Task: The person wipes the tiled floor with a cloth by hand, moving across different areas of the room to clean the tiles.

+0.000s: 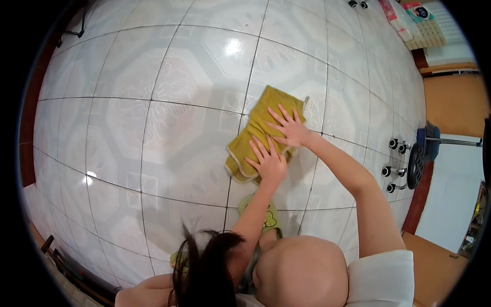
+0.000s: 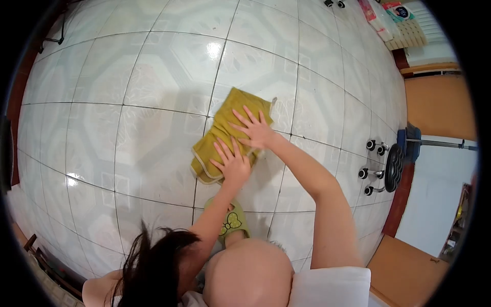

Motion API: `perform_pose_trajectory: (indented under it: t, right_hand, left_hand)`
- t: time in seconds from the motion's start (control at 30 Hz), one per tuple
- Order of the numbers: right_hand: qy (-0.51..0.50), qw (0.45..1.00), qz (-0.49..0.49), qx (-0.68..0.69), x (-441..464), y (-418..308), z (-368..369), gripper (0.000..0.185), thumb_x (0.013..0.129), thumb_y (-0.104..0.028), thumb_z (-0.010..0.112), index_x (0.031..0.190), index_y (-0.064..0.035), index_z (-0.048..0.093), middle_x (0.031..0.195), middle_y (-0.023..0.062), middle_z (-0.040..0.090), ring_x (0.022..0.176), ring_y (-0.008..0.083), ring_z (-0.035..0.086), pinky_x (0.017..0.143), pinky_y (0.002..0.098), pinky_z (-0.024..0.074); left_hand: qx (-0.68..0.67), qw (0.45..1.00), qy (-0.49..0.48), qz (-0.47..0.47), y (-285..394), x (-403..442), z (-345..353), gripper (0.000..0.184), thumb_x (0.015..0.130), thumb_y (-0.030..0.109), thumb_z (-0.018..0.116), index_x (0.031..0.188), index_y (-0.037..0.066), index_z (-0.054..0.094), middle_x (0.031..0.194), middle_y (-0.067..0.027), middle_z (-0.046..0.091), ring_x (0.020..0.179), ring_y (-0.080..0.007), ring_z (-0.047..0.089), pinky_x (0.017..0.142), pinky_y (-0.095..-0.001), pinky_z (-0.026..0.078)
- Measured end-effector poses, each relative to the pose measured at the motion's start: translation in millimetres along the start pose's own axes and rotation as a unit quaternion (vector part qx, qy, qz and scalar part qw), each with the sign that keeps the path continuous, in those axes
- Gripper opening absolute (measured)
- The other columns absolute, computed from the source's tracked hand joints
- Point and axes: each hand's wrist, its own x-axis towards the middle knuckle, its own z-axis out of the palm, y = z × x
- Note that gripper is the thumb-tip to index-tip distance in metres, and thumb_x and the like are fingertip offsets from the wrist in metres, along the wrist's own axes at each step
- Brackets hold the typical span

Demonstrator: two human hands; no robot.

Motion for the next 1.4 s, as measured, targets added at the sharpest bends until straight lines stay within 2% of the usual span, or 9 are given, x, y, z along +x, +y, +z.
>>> perform_pose_trajectory:
  t: [0.17,0.5,0.67,0.77,0.87,0.97,1.07,1.17,1.4]
  right_hand:
    - [-0.024,0.999,0.021,0.039,86,-24,-40,0.070,0.088,-0.062,0.043,0.148,-0.0464,0.011,0.158,0.0018,-0.010,0.143,0.0384,-0.011,0.107,0.0700,0.0057]
    - [0.033,0.999,0.006,0.010,153,-51,-67,0.089,0.073,-0.082,0.043,0.148,-0.0459,0.010,0.158,0.0027,-0.009,0.144,0.0361,-0.011,0.107,0.0704,0.0015]
    - [0.077,0.997,-0.005,0.010,153,-46,-50,0.084,0.076,-0.082,0.035,0.148,-0.0448,0.011,0.159,0.0018,-0.006,0.144,0.0346,-0.011,0.108,0.0675,-0.0013]
    - [0.118,0.990,-0.033,0.068,149,-40,-53,0.077,0.081,-0.072,0.044,0.148,-0.0385,0.022,0.158,0.0053,0.010,0.145,0.0308,0.006,0.109,0.0662,0.0045]
    - [0.238,0.940,0.015,0.243,154,-20,-75,0.059,0.085,-0.045,0.060,0.137,-0.0219,0.046,0.142,0.0108,0.042,0.133,0.0296,0.037,0.106,0.0572,0.0264]
    - [0.371,0.877,0.069,0.297,183,1,-77,0.039,0.079,-0.017,0.067,0.116,-0.0071,0.059,0.114,0.0126,0.057,0.108,0.0305,0.054,0.092,0.0451,0.0426]
    - [0.429,0.855,0.074,0.283,214,4,-72,0.028,0.078,-0.009,0.068,0.104,-0.0020,0.062,0.104,0.0152,0.057,0.098,0.0339,0.056,0.083,0.0391,0.0477]
    - [0.393,0.866,0.152,0.268,219,-17,-82,0.022,0.078,-0.009,0.067,0.098,-0.0013,0.060,0.102,0.0168,0.057,0.096,0.0344,0.056,0.083,0.0420,0.0472]
    - [0.413,0.856,0.144,0.276,184,-4,-96,0.015,0.079,-0.009,0.065,0.088,-0.0002,0.056,0.093,0.0189,0.058,0.090,0.0368,0.056,0.077,0.0446,0.0457]
  left_hand:
    - [-0.012,0.994,0.073,-0.080,-26,49,-45,0.068,0.093,0.033,0.037,0.151,0.009,0.010,0.155,-0.0238,-0.009,0.143,-0.0427,-0.010,0.100,-0.0754,0.002]
    - [-0.041,0.994,0.055,-0.089,-95,65,-119,0.058,0.095,0.039,0.036,0.150,0.027,0.021,0.158,-0.0139,-0.005,0.145,-0.0342,-0.007,0.104,-0.0711,0.000]
    - [0.017,0.990,0.125,-0.057,-100,55,-132,0.051,0.092,0.028,0.047,0.142,0.022,0.038,0.150,-0.0146,0.025,0.138,-0.0350,0.022,0.102,-0.0641,0.021]
    - [0.006,0.975,0.223,-0.008,-124,61,-142,0.043,0.088,0.015,0.054,0.131,0.013,0.047,0.134,-0.0138,0.043,0.123,-0.0342,0.040,0.096,-0.0505,0.036]
    - [0.066,0.955,0.288,-0.005,-148,67,-159,0.041,0.083,0.011,0.061,0.123,0.008,0.051,0.121,-0.0125,0.050,0.109,-0.0317,0.048,0.088,-0.0413,0.043]
    - [0.103,0.955,0.274,-0.042,-157,68,-168,0.035,0.083,0.012,0.063,0.116,0.005,0.055,0.113,-0.0122,0.055,0.100,-0.0324,0.051,0.084,-0.0397,0.044]
    - [0.110,0.956,0.264,-0.067,-155,65,-172,0.031,0.082,0.014,0.064,0.112,0.005,0.058,0.106,-0.0112,0.058,0.097,-0.0333,0.052,0.084,-0.0393,0.043]
    - [0.105,0.956,0.266,-0.061,-158,64,-173,0.030,0.080,0.015,0.067,0.108,0.006,0.061,0.097,-0.0096,0.061,0.094,-0.0330,0.053,0.082,-0.0386,0.044]
    - [-0.029,0.983,0.178,0.023,-138,57,-208,0.017,0.074,0.007,0.068,0.090,0.001,0.066,0.074,-0.0111,0.065,0.072,-0.0298,0.061,0.067,-0.0383,0.049]
